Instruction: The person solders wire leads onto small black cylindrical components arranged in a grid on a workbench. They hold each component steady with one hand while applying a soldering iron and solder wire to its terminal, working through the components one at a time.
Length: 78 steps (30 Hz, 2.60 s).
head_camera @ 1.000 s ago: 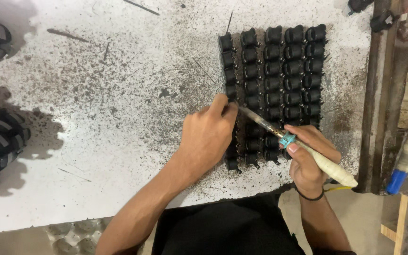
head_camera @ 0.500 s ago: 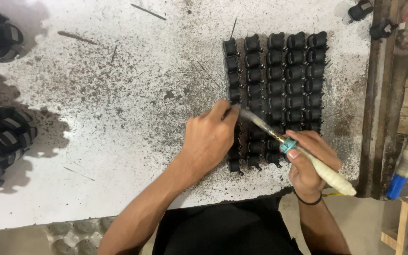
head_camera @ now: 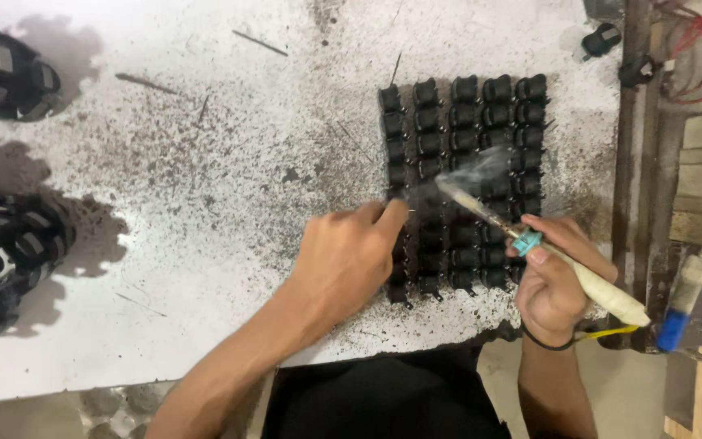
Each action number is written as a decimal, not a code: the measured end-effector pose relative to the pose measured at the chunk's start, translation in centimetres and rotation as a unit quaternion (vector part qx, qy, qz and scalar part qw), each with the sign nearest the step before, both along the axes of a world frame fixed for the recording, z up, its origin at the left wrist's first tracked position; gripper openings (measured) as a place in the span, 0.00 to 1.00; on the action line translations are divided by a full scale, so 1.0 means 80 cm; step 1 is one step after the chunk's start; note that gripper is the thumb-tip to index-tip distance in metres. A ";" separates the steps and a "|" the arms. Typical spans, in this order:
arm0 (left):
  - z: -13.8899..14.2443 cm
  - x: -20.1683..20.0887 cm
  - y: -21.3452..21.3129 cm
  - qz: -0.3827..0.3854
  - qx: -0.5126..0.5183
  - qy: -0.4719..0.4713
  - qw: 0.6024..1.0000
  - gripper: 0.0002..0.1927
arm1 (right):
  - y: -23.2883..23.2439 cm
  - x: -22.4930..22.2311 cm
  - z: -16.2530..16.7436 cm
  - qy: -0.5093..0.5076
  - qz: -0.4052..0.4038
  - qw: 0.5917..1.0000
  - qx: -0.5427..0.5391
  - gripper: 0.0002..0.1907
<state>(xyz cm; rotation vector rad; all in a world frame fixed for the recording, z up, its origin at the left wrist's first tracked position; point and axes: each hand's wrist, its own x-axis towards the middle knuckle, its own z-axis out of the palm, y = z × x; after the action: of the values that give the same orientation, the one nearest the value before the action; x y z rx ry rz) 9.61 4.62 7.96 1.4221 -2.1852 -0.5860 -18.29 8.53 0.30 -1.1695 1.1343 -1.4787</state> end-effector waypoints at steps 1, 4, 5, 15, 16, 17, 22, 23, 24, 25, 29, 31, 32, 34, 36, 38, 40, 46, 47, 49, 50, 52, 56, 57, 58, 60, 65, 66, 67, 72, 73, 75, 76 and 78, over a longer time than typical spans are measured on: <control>0.023 0.012 0.005 0.010 -0.053 0.022 0.998 0.14 | -0.002 0.005 -0.003 -0.005 -0.002 1.000 0.004 0.15; 0.049 0.023 -0.007 0.054 -0.178 0.068 0.980 0.15 | -0.007 0.021 -0.016 -0.007 0.011 1.000 0.019 0.14; 0.043 0.022 -0.018 0.065 -0.221 0.081 0.970 0.14 | -0.009 0.025 -0.018 0.003 0.008 1.000 0.011 0.16; -0.099 -0.017 -0.019 0.113 -0.057 0.038 0.991 0.13 | -0.018 0.039 -0.005 0.132 0.005 0.991 0.018 0.18; -0.104 -0.017 -0.016 0.109 -0.043 0.034 0.993 0.13 | -0.019 0.040 -0.004 0.151 0.007 0.989 0.007 0.18; -0.107 -0.017 -0.015 0.101 -0.032 0.031 0.994 0.12 | -0.019 0.041 -0.004 0.169 0.004 0.986 -0.006 0.19; -0.109 -0.023 -0.024 0.075 -0.033 0.030 0.996 0.10 | -0.018 0.039 -0.007 0.117 0.020 0.993 0.027 0.19; -0.108 -0.023 -0.025 0.068 -0.028 0.029 0.997 0.09 | -0.018 0.039 -0.008 0.105 0.021 0.994 0.034 0.19; -0.105 -0.022 -0.024 0.066 -0.027 0.043 0.997 0.11 | -0.018 0.038 -0.009 0.093 0.022 0.995 0.040 0.19; -0.103 -0.021 -0.023 0.062 -0.027 0.057 0.996 0.12 | -0.018 0.037 -0.010 0.080 0.022 0.996 0.041 0.19; -0.098 -0.015 -0.022 0.075 -0.012 0.091 0.993 0.13 | -0.017 0.035 -0.013 0.061 0.015 0.997 0.049 0.19; -0.099 -0.013 -0.025 0.074 -0.011 0.108 0.991 0.12 | -0.016 0.035 -0.014 0.077 0.019 0.996 0.049 0.19; -0.100 -0.013 -0.027 0.073 -0.011 0.116 0.991 0.11 | -0.016 0.035 -0.014 0.089 0.021 0.995 0.045 0.19; -0.102 -0.014 -0.028 0.071 -0.037 0.105 0.991 0.11 | -0.017 0.035 -0.016 0.077 0.020 0.996 0.040 0.19; -0.104 -0.017 -0.028 0.067 -0.038 0.091 0.993 0.10 | -0.017 0.035 -0.017 0.030 0.011 0.999 0.040 0.18; -0.106 -0.019 -0.028 0.066 -0.015 0.073 0.995 0.09 | -0.016 0.036 -0.018 0.086 0.002 0.996 0.017 0.19; -0.106 -0.020 -0.027 0.067 -0.031 0.075 0.994 0.10 | -0.014 0.036 -0.018 0.098 -0.002 0.995 0.012 0.19; -0.103 -0.019 -0.028 0.066 -0.038 0.075 0.994 0.10 | -0.014 0.039 -0.016 0.096 0.002 0.995 0.006 0.19; -0.102 -0.020 -0.028 0.064 -0.040 0.075 0.994 0.10 | -0.014 0.038 -0.015 0.112 0.004 0.994 0.009 0.19; -0.099 -0.021 -0.029 0.057 -0.044 0.062 0.995 0.09 | -0.014 0.037 -0.013 0.131 0.009 0.991 0.016 0.19; -0.099 -0.022 -0.029 0.055 -0.044 0.055 0.996 0.09 | -0.014 0.036 -0.012 0.135 0.013 0.990 0.022 0.19; -0.097 -0.022 -0.028 0.061 -0.015 0.043 0.997 0.08 | -0.015 0.035 -0.012 0.116 0.004 0.993 0.013 0.19; -0.096 -0.021 -0.026 0.055 -0.032 0.037 0.997 0.11 | -0.014 0.037 -0.017 0.092 -0.008 0.996 -0.005 0.19; -0.096 -0.021 -0.026 0.058 -0.028 0.038 0.997 0.11 | -0.013 0.038 -0.018 0.105 -0.001 0.995 0.000 0.20; -0.096 -0.021 -0.025 0.060 -0.025 0.040 0.997 0.11 | -0.013 0.038 -0.018 0.095 -0.011 0.995 -0.007 0.19; -0.096 -0.020 -0.025 0.060 -0.028 0.040 0.997 0.11 | -0.014 0.038 -0.018 0.076 -0.031 0.996 -0.024 0.19; -0.109 -0.020 -0.025 0.077 -0.047 0.072 0.993 0.09 | -0.017 0.039 -0.017 0.088 0.000 0.996 -0.007 0.18; -0.113 -0.020 -0.026 0.072 -0.033 0.064 0.995 0.10 | -0.019 0.039 -0.017 0.075 0.001 0.997 -0.012 0.18; -0.118 -0.021 -0.027 0.066 -0.019 0.057 0.996 0.11 | -0.018 0.039 -0.015 0.120 0.009 0.992 -0.021 0.18; -0.101 -0.022 -0.031 0.063 -0.069 0.016 0.995 0.12 | -0.025 0.021 0.004 0.229 0.059 0.971 -0.037 0.17; -0.085 -0.019 -0.031 0.066 -0.090 0.014 0.994 0.11 | -0.028 0.016 0.007 0.148 0.041 0.987 -0.035 0.17; -0.043 -0.012 -0.031 0.044 -0.073 0.020 0.996 0.09 | -0.035 0.012 0.008 -0.016 0.004 0.999 -0.032 0.17; -0.018 -0.007 -0.027 0.017 -0.029 0.027 0.999 0.09 | -0.038 0.014 0.004 -0.039 0.004 0.999 -0.024 0.17; 0.026 0.009 -0.020 0.046 -0.159 0.103 0.981 0.05 | -0.040 0.022 -0.004 -0.085 0.007 0.996 0.006 0.16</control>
<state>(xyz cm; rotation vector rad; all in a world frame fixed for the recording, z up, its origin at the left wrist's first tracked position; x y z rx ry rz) 10.30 3.04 10.07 1.2250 -1.9362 -0.3169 -16.53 5.36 -0.05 -1.0213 1.0159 -1.5276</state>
